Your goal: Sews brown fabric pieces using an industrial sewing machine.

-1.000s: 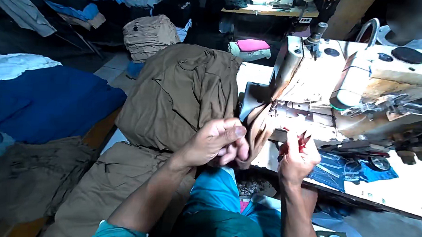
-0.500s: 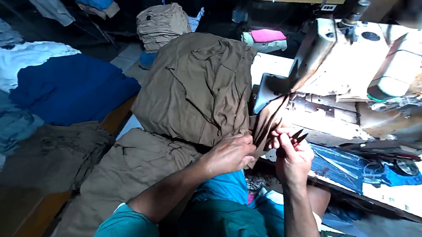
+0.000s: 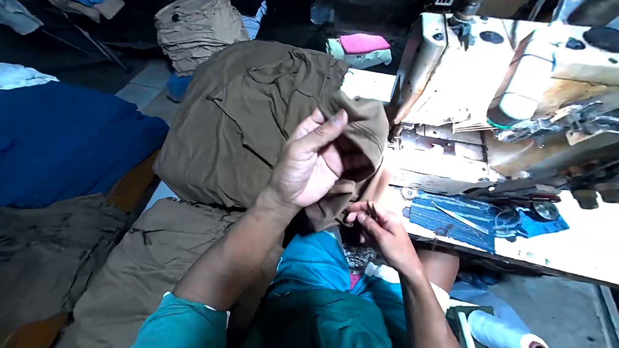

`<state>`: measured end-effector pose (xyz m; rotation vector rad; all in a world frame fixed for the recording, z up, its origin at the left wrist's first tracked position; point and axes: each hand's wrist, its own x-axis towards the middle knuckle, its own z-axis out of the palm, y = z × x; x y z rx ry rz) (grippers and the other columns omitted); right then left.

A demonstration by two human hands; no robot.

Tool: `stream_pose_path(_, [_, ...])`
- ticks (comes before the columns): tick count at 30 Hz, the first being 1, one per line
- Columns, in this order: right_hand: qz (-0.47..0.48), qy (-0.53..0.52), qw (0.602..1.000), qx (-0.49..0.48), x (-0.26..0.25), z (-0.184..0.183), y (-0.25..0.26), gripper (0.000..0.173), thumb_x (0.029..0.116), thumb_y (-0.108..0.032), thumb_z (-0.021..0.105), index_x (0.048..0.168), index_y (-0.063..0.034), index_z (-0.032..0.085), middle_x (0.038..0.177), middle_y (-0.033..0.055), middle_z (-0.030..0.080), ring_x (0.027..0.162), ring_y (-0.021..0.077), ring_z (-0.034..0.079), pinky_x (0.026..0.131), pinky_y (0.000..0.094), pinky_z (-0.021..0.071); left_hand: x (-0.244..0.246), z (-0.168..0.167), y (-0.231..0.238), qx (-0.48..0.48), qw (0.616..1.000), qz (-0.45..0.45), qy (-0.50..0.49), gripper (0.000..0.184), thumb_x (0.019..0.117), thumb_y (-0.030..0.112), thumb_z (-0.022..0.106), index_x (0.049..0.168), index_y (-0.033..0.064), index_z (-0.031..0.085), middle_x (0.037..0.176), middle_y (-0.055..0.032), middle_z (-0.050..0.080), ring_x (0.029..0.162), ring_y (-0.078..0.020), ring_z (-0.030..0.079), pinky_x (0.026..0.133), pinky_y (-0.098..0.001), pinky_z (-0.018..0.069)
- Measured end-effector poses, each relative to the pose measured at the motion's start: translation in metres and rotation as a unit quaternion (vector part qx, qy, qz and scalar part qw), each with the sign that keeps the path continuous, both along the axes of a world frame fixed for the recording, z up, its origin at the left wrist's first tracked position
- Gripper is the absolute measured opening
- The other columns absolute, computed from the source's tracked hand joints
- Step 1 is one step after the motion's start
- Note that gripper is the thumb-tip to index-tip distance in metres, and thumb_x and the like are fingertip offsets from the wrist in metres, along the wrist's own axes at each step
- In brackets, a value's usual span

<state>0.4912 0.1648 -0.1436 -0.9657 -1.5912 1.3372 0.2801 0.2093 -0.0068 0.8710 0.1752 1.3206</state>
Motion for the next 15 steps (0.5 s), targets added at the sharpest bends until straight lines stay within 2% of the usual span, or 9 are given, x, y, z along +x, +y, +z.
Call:
stream_pose_path(1, [-0.066,0.059,0.995,0.042,-0.004,0.001,-0.001,0.021,0.1031,-0.007,0.055,0.117,0.0018,0.068,0.104,0.0094,0.073,0.083,0.0146,0.069,0.072,0.0296,0.0595,0.002,-0.003,0.005,-0.002,1.000,-0.007,-0.024,0.023,0.1098,0.016,0.043,0.128,0.0050,0.050,0.118,-0.0184,0.064,0.107,-0.0308,0.069,0.094,-0.0536,0.0574])
stream_pose_path(3, [-0.167,0.148,0.968,0.113,-0.020,0.010,0.000,0.022,0.0950,-0.008,0.070,0.114,0.0042,0.069,0.104,0.0123,0.074,0.079,0.0146,0.068,0.067,0.0277,0.0576,0.008,-0.006,0.009,-0.015,0.998,-0.005,-0.056,0.021,0.1092,0.015,0.043,0.127,0.0050,0.049,0.120,-0.0201,0.063,0.112,-0.0336,0.067,0.099,-0.0565,0.0538])
stream_pose_path(5, [-0.196,0.152,0.959,0.134,-0.041,0.019,-0.001,0.043,0.0857,-0.012,0.082,0.124,0.0009,0.067,0.115,0.0111,0.073,0.081,0.0113,0.068,0.067,0.0252,0.0581,0.016,-0.004,0.008,-0.031,0.997,0.011,-0.073,0.021,0.1089,0.014,0.044,0.127,0.0048,0.049,0.119,-0.0201,0.064,0.112,-0.0339,0.067,0.101,-0.0558,0.0530])
stream_pose_path(7, [-0.215,0.116,0.961,0.128,-0.067,0.015,0.003,0.060,0.0791,-0.015,0.089,0.132,-0.0029,0.064,0.111,0.0075,0.070,0.077,0.0091,0.062,0.067,0.0249,0.0555,0.024,0.000,0.007,-0.041,0.995,0.021,-0.094,0.022,0.1097,0.014,0.042,0.128,0.0037,0.048,0.119,-0.0214,0.063,0.110,-0.0344,0.067,0.101,-0.0547,0.0533])
stream_pose_path(8, [-0.226,0.103,0.961,0.119,-0.080,0.009,0.008,0.056,0.0792,-0.012,0.087,0.130,-0.0025,0.063,0.102,0.0069,0.070,0.077,0.0104,0.063,0.069,0.0270,0.0571,0.028,0.003,0.008,-0.043,0.993,0.020,-0.110,0.022,0.1100,0.014,0.041,0.129,0.0030,0.047,0.119,-0.0218,0.063,0.109,-0.0345,0.067,0.101,-0.0543,0.0530])
stream_pose_path(11, [-0.204,0.136,0.967,0.071,-0.093,-0.003,0.014,0.014,0.0870,0.001,0.073,0.101,0.0028,0.069,0.085,0.0082,0.071,0.077,0.0119,0.068,0.073,0.0290,0.0603,0.024,0.012,0.012,-0.054,0.990,0.047,-0.119,0.021,0.1106,0.015,0.041,0.126,0.0025,0.048,0.117,-0.0216,0.065,0.107,-0.0331,0.069,0.102,-0.0491,0.0542])
stream_pose_path(12, [-0.159,0.164,0.972,0.051,-0.086,-0.004,0.011,0.012,0.0899,0.001,0.071,0.101,0.0046,0.070,0.085,0.0091,0.071,0.076,0.0125,0.068,0.072,0.0295,0.0607,0.017,0.016,0.015,-0.062,0.990,0.077,-0.102,0.020,0.1104,0.015,0.042,0.125,0.0030,0.049,0.114,-0.0201,0.066,0.105,-0.0308,0.071,0.101,-0.0458,0.0557])
stream_pose_path(13, [-0.110,0.192,0.975,0.027,-0.075,-0.006,0.006,0.012,0.0911,-0.001,0.071,0.102,0.0044,0.069,0.081,0.0082,0.069,0.070,0.0116,0.066,0.065,0.0286,0.0586,0.007,0.018,0.020,-0.072,0.988,0.115,-0.079,0.018,0.1098,0.014,0.044,0.123,0.0031,0.050,0.110,-0.0180,0.068,0.101,-0.0282,0.071,0.098,-0.0429,0.0571])
stream_pose_path(15, [-0.009,0.232,0.972,-0.041,-0.048,-0.009,-0.005,0.012,0.0934,-0.006,0.071,0.102,-0.0016,0.063,0.072,0.0023,0.059,0.054,0.0077,0.052,0.047,0.0248,0.0463,-0.016,0.012,0.032,-0.095,0.977,0.189,-0.019,0.018,0.1091,0.014,0.046,0.123,0.0031,0.050,0.109,-0.0139,0.067,0.099,-0.0238,0.072,0.097,-0.0386,0.0586])
